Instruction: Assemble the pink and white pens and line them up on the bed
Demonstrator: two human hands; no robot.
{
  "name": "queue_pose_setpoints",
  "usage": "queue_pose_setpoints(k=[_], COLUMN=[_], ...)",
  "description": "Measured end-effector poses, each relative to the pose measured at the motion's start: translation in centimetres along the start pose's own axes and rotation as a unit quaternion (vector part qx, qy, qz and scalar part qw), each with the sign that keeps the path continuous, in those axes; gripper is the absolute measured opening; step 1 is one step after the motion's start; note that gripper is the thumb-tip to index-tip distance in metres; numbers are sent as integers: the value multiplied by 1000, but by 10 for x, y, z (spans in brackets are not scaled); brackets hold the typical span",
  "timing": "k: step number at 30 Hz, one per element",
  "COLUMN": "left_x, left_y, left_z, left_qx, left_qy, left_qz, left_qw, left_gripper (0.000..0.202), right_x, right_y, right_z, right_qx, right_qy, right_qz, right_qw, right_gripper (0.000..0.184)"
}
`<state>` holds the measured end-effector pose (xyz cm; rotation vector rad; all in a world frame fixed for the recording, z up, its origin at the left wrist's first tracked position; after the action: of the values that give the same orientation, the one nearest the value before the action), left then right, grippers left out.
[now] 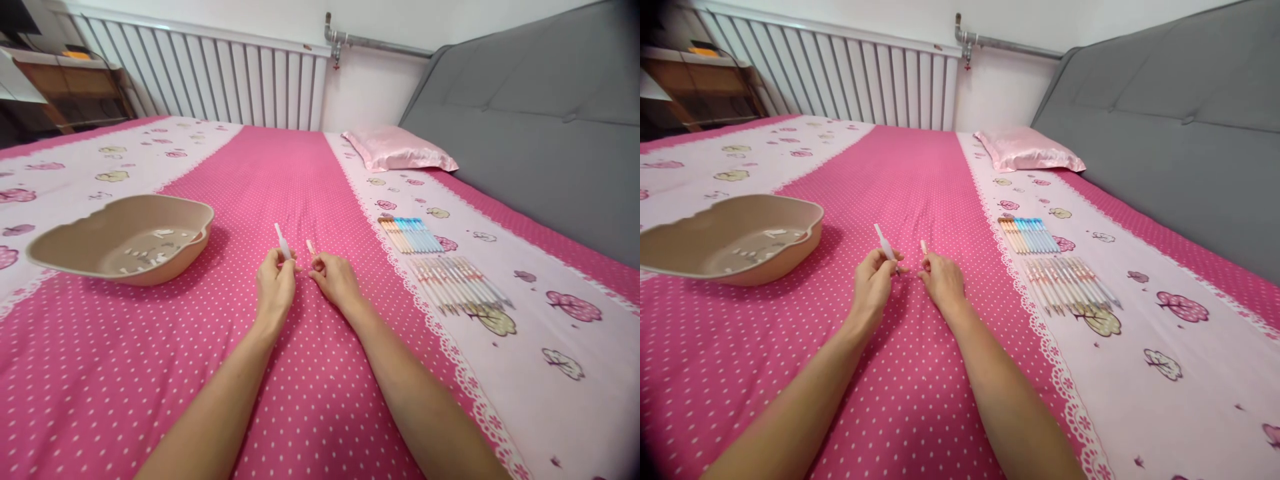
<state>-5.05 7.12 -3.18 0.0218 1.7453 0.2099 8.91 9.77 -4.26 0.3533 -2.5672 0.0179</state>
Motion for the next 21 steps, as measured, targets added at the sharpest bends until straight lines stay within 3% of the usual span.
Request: queue_pose_setpoints(k=[5, 10, 21], left_x=[4, 3, 3], left_y=[0, 0, 0], left_z=[3, 4, 5], left_qx=[11, 21, 21], left_qy=[-7, -5, -12], left_qz=[-7, -10, -16], left_qw=[1000, 1000, 1000], left_gripper=[16, 18, 17], right_x=[3, -13, -22], right_y=[1, 2, 1], right_z=[0, -10, -11], right_qx=[12, -21, -30], right_qy=[-14, 20, 36], right_qz=[0, 56, 93], right_qw=[1000, 998, 995], right_gripper=[25, 31, 23])
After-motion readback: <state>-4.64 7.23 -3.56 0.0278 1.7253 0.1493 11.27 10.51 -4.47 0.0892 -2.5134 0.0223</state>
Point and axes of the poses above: each hand's wrist, its own y-axis towards the middle knuckle, its own z-axis out of the palm, x = y × z, the point moved 9 cm from there along y, towards the middle knuckle, and after that the axes turned 11 degrees about x, right-handed, at the moved point
